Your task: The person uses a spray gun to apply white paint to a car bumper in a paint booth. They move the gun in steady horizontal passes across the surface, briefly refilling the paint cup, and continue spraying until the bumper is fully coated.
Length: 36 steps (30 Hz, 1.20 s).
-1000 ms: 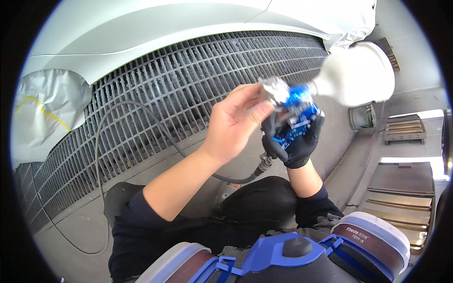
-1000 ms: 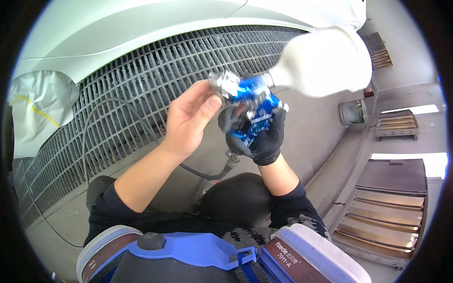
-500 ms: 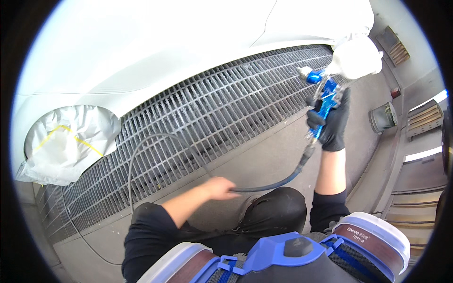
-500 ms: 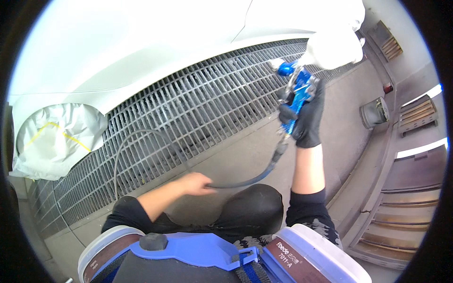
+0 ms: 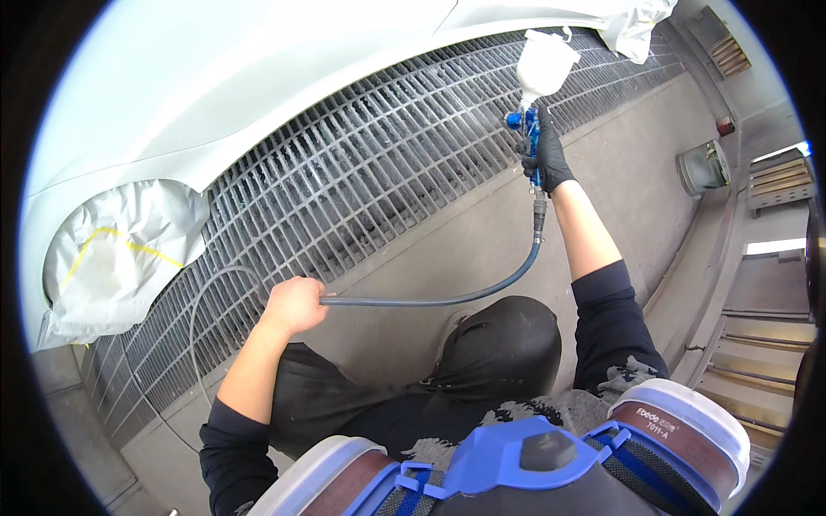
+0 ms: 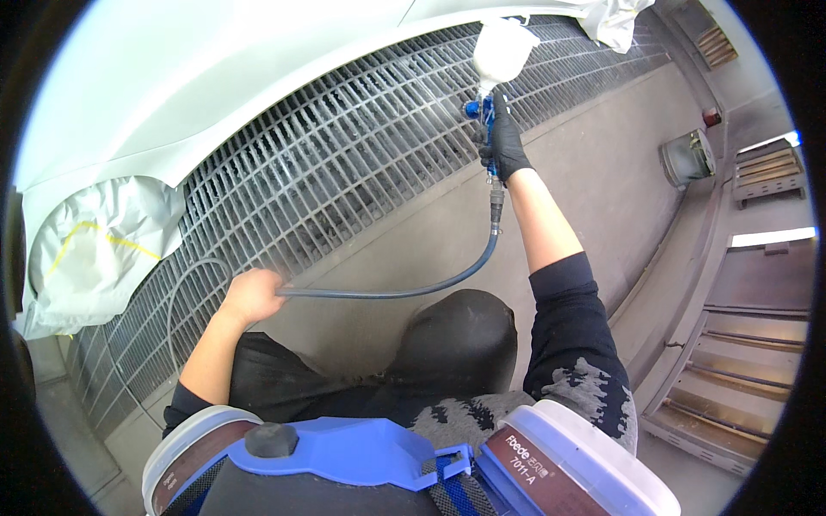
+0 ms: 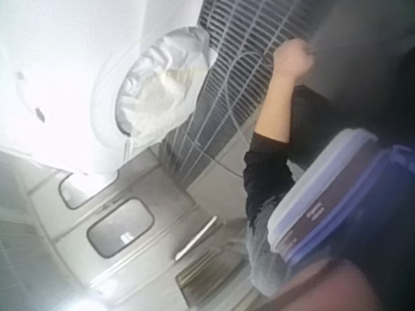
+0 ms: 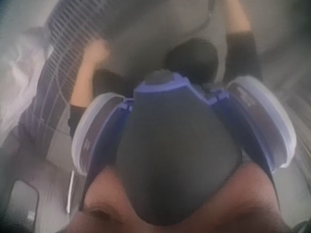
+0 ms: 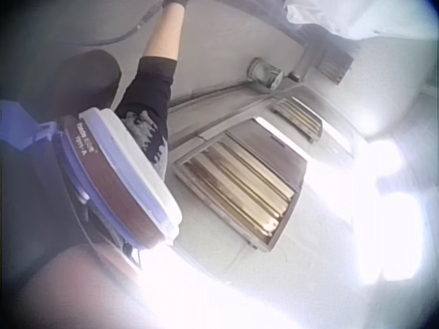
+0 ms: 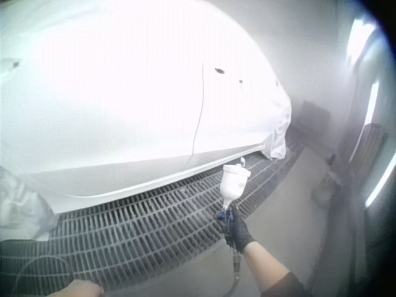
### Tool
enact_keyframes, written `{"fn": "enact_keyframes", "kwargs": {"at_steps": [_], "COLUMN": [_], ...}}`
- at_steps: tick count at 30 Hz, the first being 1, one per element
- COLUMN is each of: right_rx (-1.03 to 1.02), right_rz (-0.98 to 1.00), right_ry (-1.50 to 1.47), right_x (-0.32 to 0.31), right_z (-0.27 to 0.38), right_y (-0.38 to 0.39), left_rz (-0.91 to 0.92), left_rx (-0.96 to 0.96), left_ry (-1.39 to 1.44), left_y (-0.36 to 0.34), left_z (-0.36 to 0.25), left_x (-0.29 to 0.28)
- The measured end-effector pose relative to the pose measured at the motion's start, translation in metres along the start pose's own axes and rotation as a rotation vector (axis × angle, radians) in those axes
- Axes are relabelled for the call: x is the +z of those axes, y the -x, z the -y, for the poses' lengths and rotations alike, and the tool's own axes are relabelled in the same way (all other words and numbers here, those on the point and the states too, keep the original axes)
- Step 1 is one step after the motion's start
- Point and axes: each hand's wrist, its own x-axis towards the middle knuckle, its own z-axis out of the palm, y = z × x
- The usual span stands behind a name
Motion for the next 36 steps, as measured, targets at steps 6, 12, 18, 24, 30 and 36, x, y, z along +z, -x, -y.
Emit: {"fn": "enact_keyframes", "kwargs": {"at_steps": [6, 12, 18, 24, 30, 36], "right_rx": [-0.059, -0.002, -0.062, -0.329, -0.537, -0.326], "right_rz": [-0.029, -0.014, 0.099, 0.336, 0.358, 0.814], "right_ry": [0.055, 0.087, 0.037, -0.326, -0.175, -0.322], "right_x": [0.015, 0.019, 0.025, 0.046, 0.094, 0.114], "right_z": [-0.009, -0.008, -0.002, 0.054, 0.086, 0.086], "right_y": [0.0, 0.002, 0.017, 0.059, 0.095, 0.105], "left_rz": [0.014, 0.026, 0.123, 0.292, 0.196, 0.278], "left_rx": [-0.045, -0.01, 0.063, 0.019, -0.01, 0.07], "left_ry": [-0.022, 0.003, 0.152, 0.132, 0.224, 0.066], "left_y": [0.0, 0.001, 0.0, -0.003, -0.007, -0.007], "left_z": [-0.002, 0.003, 0.006, 0.011, 0.023, 0.022], "left_x": [0.005, 0.007, 0.006, 0.001, 0.011, 0.009]}}
